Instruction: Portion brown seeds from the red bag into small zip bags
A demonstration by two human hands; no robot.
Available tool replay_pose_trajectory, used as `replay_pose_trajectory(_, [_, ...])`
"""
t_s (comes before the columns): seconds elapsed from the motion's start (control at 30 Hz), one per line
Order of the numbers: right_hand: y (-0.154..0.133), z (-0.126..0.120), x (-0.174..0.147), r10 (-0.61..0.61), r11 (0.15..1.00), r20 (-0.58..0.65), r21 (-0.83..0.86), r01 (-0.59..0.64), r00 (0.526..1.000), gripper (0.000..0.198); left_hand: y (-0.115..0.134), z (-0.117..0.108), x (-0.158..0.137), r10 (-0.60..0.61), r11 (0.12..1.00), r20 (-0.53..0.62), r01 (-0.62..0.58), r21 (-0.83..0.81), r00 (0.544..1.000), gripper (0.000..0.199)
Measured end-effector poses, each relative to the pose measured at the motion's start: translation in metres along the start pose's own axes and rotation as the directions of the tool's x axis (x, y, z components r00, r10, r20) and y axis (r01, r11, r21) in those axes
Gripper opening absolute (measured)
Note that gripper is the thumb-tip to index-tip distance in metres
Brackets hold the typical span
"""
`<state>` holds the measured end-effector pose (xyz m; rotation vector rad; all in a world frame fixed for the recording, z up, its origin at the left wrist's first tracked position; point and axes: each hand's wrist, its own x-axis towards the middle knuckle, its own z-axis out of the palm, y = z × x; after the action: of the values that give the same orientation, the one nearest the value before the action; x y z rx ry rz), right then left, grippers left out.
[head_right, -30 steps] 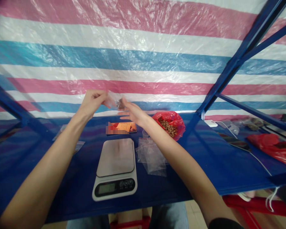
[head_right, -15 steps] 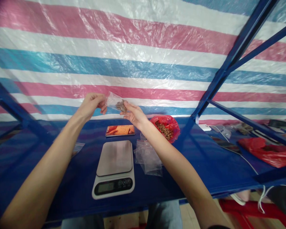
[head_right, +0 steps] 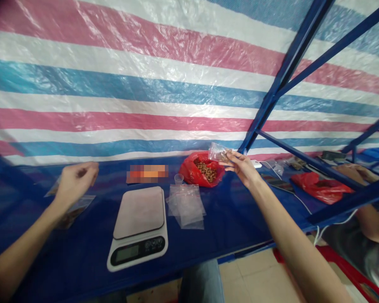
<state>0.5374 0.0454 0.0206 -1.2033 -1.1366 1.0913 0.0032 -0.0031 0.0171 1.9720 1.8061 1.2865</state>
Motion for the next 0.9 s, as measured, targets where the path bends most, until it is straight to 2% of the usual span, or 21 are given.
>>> replay_pose_trajectory(0.07, [-0.002,-0.01,-0.003,-0.021,0.989,-0.047,-0.146,0.014,0.999,0.038,-0.009,0.002,-0.006,0.034,0.989,0.005,-0.034,0.141,0.999,0.042])
replay_pose_trajectory(0.13, [-0.007,-0.009,-0.003,-0.029,0.969,-0.055,-0.247,0.014,0.998,0.041,-0.013,0.005,-0.007,0.051,0.965,0.046,-0.062,0.256,0.998,0.04])
replay_pose_trajectory(0.27, [-0.019,0.011,0.006,-0.022,0.891,0.093,-0.449,0.062,0.995,0.045,-0.016,0.008,-0.007,0.043,0.938,0.077,-0.067,0.341,0.996,0.038])
replay_pose_trajectory(0.4, [-0.033,0.03,0.022,-0.048,0.74,0.192,-0.652,0.164,0.98,0.042,-0.02,0.005,-0.007,0.029,0.933,0.063,-0.049,0.355,0.998,0.039])
replay_pose_trajectory(0.5, [-0.045,0.042,0.031,-0.109,0.583,0.248,-0.769,0.264,0.963,0.029,-0.022,0.004,-0.007,0.023,0.929,0.054,-0.042,0.367,0.998,0.039])
replay_pose_trajectory(0.6, [-0.055,0.053,0.037,-0.218,0.366,0.332,-0.844,0.392,0.918,0.017,-0.022,0.004,-0.007,0.027,0.927,0.053,-0.045,0.372,0.998,0.039])
replay_pose_trajectory(0.67, [-0.06,0.059,0.038,-0.255,0.258,0.374,-0.862,0.436,0.892,0.014,-0.022,0.004,-0.007,0.035,0.926,0.052,-0.052,0.374,0.998,0.039])
replay_pose_trajectory(0.73, [-0.062,0.063,0.039,-0.246,0.214,0.398,-0.867,0.45,0.884,0.014,-0.021,0.004,-0.008,0.041,0.925,0.052,-0.057,0.376,0.998,0.038])
replay_pose_trajectory(0.9, [-0.063,0.069,0.038,-0.25,0.178,0.407,-0.872,0.455,0.879,0.026,-0.02,0.002,-0.007,0.028,0.923,0.055,-0.047,0.382,0.998,0.038])
